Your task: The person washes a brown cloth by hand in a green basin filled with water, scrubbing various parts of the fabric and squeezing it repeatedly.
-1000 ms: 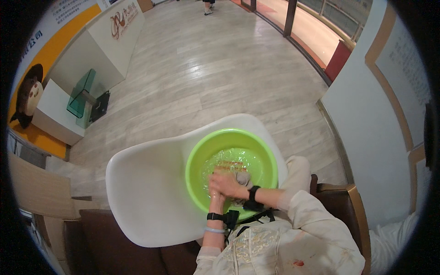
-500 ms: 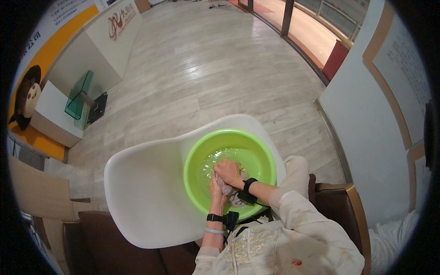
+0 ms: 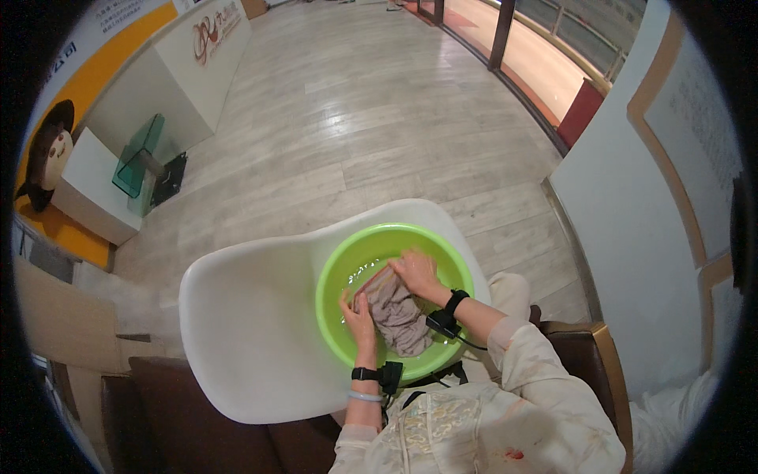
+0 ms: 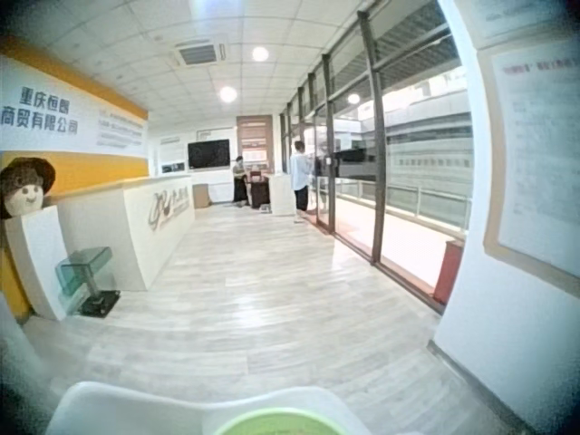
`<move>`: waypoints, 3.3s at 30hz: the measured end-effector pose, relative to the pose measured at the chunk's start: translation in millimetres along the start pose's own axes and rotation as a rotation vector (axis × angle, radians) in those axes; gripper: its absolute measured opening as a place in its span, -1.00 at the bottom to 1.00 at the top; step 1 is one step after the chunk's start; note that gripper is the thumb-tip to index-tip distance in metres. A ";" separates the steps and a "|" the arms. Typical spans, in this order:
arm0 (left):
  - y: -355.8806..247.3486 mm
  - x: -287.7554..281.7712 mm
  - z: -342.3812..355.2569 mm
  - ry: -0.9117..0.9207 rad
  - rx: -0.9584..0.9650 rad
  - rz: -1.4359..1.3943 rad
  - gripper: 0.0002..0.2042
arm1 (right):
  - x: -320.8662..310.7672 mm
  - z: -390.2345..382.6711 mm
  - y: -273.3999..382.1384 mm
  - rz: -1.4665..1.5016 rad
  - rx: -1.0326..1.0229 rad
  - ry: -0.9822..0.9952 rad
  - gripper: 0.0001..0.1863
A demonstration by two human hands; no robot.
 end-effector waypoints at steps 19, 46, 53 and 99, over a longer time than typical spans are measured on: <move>26.4 3.0 -11.0 0.368 0.224 0.513 -0.70 | 6.1 -17.6 23.4 -0.247 -0.440 0.221 -0.59; 6.2 -11.6 -11.0 0.347 -0.090 0.962 -0.62 | 29.6 -2.2 -2.2 -0.157 -0.118 0.416 -0.64; 3.7 -6.0 -7.8 0.050 -0.024 0.483 -0.69 | 36.4 -27.0 11.8 -0.136 -0.378 0.280 -0.70; 57.1 16.8 -16.6 0.167 -0.800 -0.472 -0.61 | 46.9 -41.1 44.3 0.151 -0.063 0.120 -0.74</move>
Point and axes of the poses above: each hand's wrist, its own z-axis towards the middle knuckle, its own x-axis out of the palm, y = z × x, the point moved 3 cm from there along z, towards the middle knuckle, and after that the axes turned 5 degrees about -y, right-handed, at the moved point
